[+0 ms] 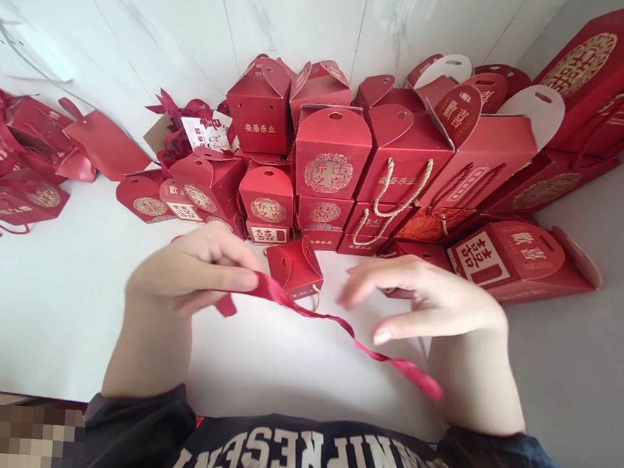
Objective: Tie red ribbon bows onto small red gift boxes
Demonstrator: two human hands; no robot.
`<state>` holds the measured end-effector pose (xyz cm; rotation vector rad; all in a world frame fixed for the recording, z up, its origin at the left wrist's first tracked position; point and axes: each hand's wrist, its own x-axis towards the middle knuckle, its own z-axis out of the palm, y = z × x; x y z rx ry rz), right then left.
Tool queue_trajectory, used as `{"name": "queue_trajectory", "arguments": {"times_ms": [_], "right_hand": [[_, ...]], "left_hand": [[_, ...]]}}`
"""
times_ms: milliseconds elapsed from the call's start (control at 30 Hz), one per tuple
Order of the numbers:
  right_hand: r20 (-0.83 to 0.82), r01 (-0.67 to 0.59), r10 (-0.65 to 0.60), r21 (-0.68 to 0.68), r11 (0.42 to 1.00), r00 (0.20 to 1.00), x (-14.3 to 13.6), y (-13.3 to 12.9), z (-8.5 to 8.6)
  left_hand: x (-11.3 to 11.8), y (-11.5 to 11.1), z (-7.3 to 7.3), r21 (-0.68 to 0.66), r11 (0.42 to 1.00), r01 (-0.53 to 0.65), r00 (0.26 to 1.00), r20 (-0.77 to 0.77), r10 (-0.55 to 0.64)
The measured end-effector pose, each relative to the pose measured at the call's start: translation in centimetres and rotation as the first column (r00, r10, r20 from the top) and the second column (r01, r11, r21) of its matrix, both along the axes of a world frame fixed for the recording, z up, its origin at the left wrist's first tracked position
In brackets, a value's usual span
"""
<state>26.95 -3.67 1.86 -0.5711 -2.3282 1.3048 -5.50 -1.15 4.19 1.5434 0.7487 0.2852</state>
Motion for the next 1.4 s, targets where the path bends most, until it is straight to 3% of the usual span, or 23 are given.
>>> {"name": "queue_trajectory", "arguments": {"times_ms": [133,233,400,500,567,700,833,1000,1067,1133,1267,1400], "right_hand": [[-0.084,0.264,-0.26,0.046,0.963,0.962,-3.7,-1.0,-1.0],[-0.097,0.386,-0.379,0.068,0.92,0.92,-4.5,-1.2,-1.7],[-0.046,0.345,-0.345,-0.014,0.939,0.937,-3.6,-0.7,-1.7],[-0.043,0.319,-0.322,-0.067,0.945,0.946,-3.5,-0.5,-1.6],[-0.037,0.293,-0.299,-0.116,0.949,0.954,-3.6,-0.6,-1.7],[-0.011,0.263,-0.271,-0.208,0.942,0.963,-3.8,-0.9,-2.1],[0.023,0.266,-0.267,-0.213,0.94,0.963,-3.9,-1.1,-2.4],[0.025,0.269,-0.269,-0.175,0.947,0.963,-4.3,-1.0,-2.2],[0.03,0.264,-0.263,-0.186,0.946,0.964,-4.5,-1.0,-2.0],[0.023,0.241,-0.241,-0.196,0.95,0.97,-4.6,-0.9,-1.9],[-0.008,0.167,-0.176,-0.264,0.95,0.984,-4.4,-0.7,-2.2],[-0.008,0.047,-0.054,-0.354,0.934,0.999,-3.9,-0.5,-2.4]], "left_hand": [[4.4,-1.0,-0.1,-0.152,0.987,-0.058,0.998,-0.004,0.058],[5.1,-1.0,-0.6,-0.23,0.972,-0.05,0.996,0.059,0.066],[3.1,-0.6,-1.4,-0.277,0.96,-0.03,0.966,0.237,0.099],[2.5,-0.8,-1.5,-0.246,0.968,-0.04,0.959,0.263,0.106],[3.0,-1.0,-1.3,-0.156,0.985,-0.077,0.972,0.207,0.109],[5.0,-1.4,-1.1,0.207,0.975,-0.081,0.997,0.035,0.076],[6.6,-1.3,-2.3,0.517,0.855,-0.032,0.999,0.017,0.027],[7.3,-1.1,-3.9,0.691,0.697,-0.192,0.979,0.184,0.088],[7.2,-1.2,-3.9,0.678,0.68,-0.281,0.959,0.229,0.168],[7.0,-1.3,-3.6,0.607,0.705,-0.366,0.93,0.237,0.279],[6.3,-1.1,-2.8,0.33,0.773,-0.541,0.84,0.243,0.485],[5.1,0.2,-2.3,0.114,0.697,-0.708,0.692,0.312,0.651]]}}
